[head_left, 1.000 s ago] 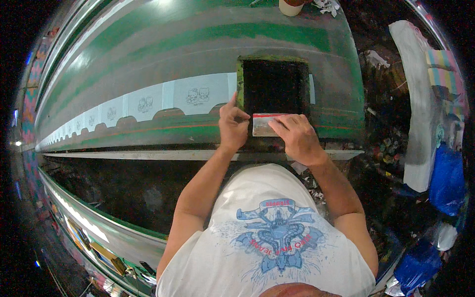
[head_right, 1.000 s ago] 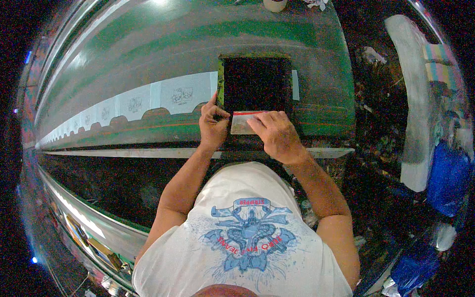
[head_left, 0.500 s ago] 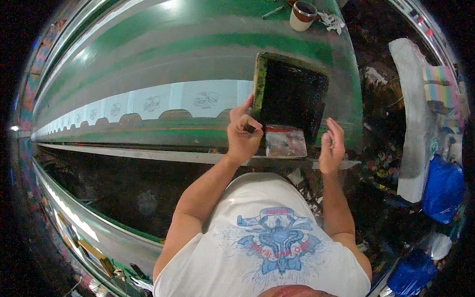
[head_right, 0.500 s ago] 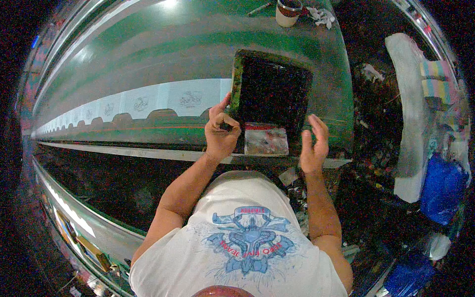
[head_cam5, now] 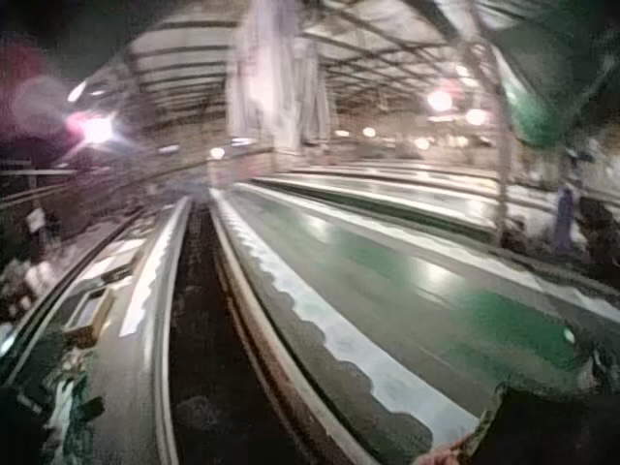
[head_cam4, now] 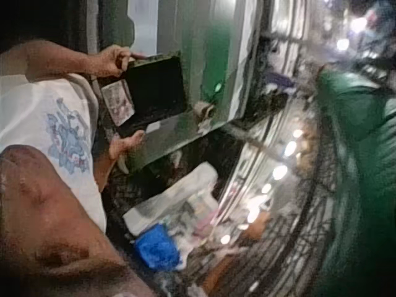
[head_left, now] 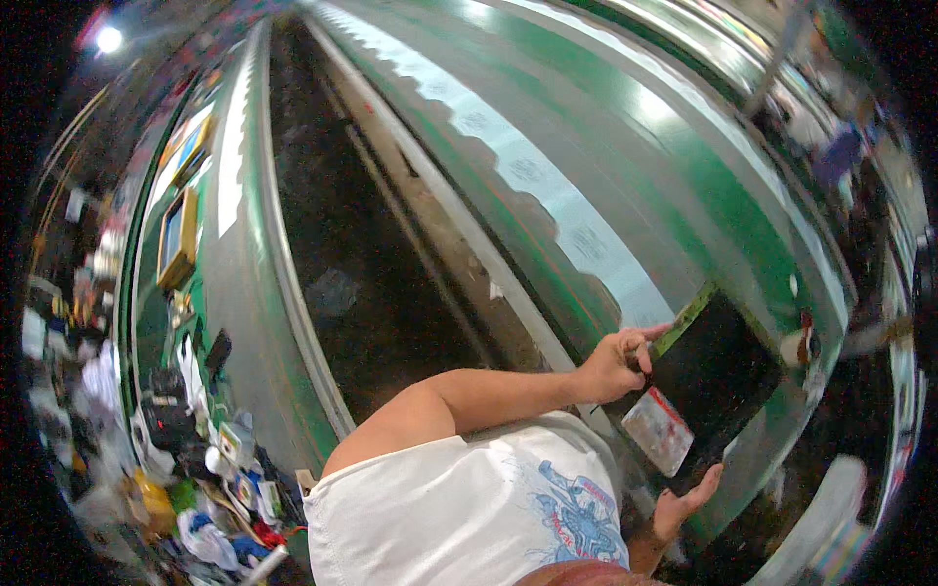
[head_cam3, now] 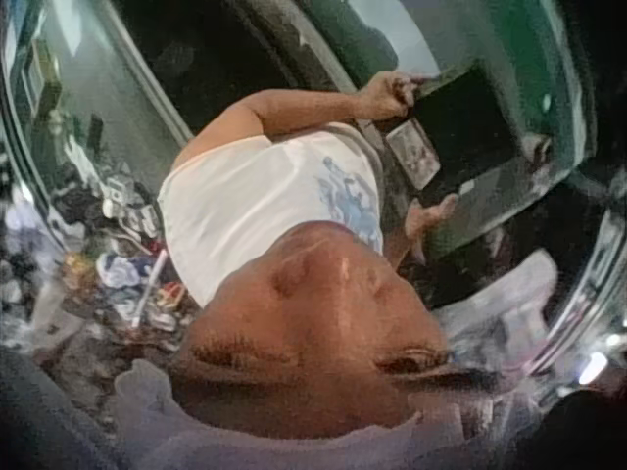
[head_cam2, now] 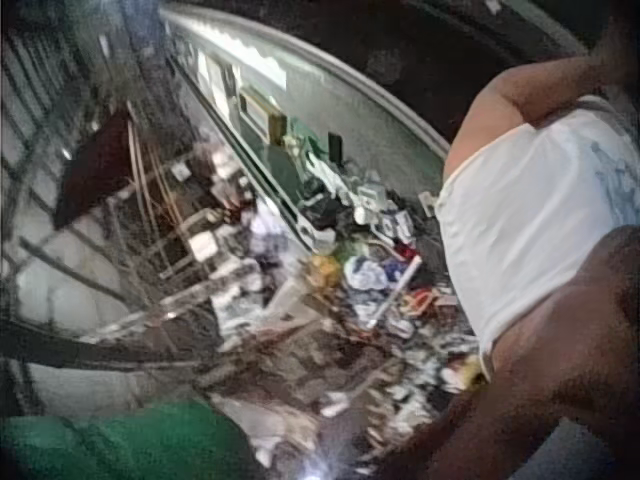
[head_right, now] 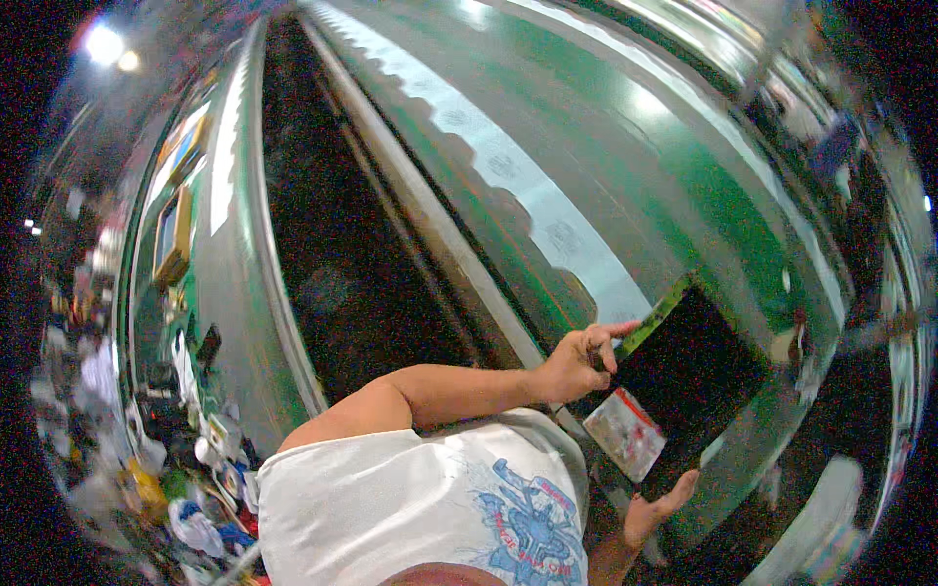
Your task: The person holds a screen printing frame and uses a squeegee to spread ink across the mesh. They repeatedly pull the squeegee across the screen to distribute the ink evenly over the stencil area.
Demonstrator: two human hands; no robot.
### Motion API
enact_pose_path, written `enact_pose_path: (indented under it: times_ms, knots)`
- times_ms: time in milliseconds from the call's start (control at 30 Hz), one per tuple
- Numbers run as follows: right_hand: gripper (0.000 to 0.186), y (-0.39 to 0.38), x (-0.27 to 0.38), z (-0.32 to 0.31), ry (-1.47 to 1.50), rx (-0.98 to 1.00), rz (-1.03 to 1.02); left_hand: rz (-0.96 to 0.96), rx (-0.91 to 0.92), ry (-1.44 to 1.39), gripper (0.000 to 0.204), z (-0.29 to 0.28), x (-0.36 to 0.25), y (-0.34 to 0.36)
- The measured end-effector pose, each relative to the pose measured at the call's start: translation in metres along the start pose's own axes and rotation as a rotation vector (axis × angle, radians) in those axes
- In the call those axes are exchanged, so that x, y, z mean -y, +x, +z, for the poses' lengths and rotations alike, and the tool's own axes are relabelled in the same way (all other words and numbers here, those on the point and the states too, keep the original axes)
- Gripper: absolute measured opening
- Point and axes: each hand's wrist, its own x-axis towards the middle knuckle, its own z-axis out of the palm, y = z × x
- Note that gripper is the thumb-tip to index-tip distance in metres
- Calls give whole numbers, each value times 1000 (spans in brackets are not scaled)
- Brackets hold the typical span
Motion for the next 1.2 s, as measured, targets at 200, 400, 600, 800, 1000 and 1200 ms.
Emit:
enact_pose_path:
  times_ms: [200, 400, 600, 800, 1000, 1200]
  knots:
    - [57, 104, 93, 74, 846, 118, 642, 75, -235, 190, 28, -96, -86, -14]
    - [48, 188, 228, 159, 1304, 410, 779, 217, -498, 267, 27, -208, -140, -51]
    - [46, 232, 350, 216, 1415, 642, 632, 206, -673, 162, 24, -287, -195, -91]
    - [45, 265, 425, 272, 1438, 887, 417, 338, -863, 174, 22, -355, -196, -109]
    - [52, 292, 486, 344, 1514, 976, 424, 273, -988, 124, 19, -415, -211, -95]
    - [60, 353, 529, 445, 1533, 1025, 440, 247, -1038, 209, 15, -480, -257, -36]
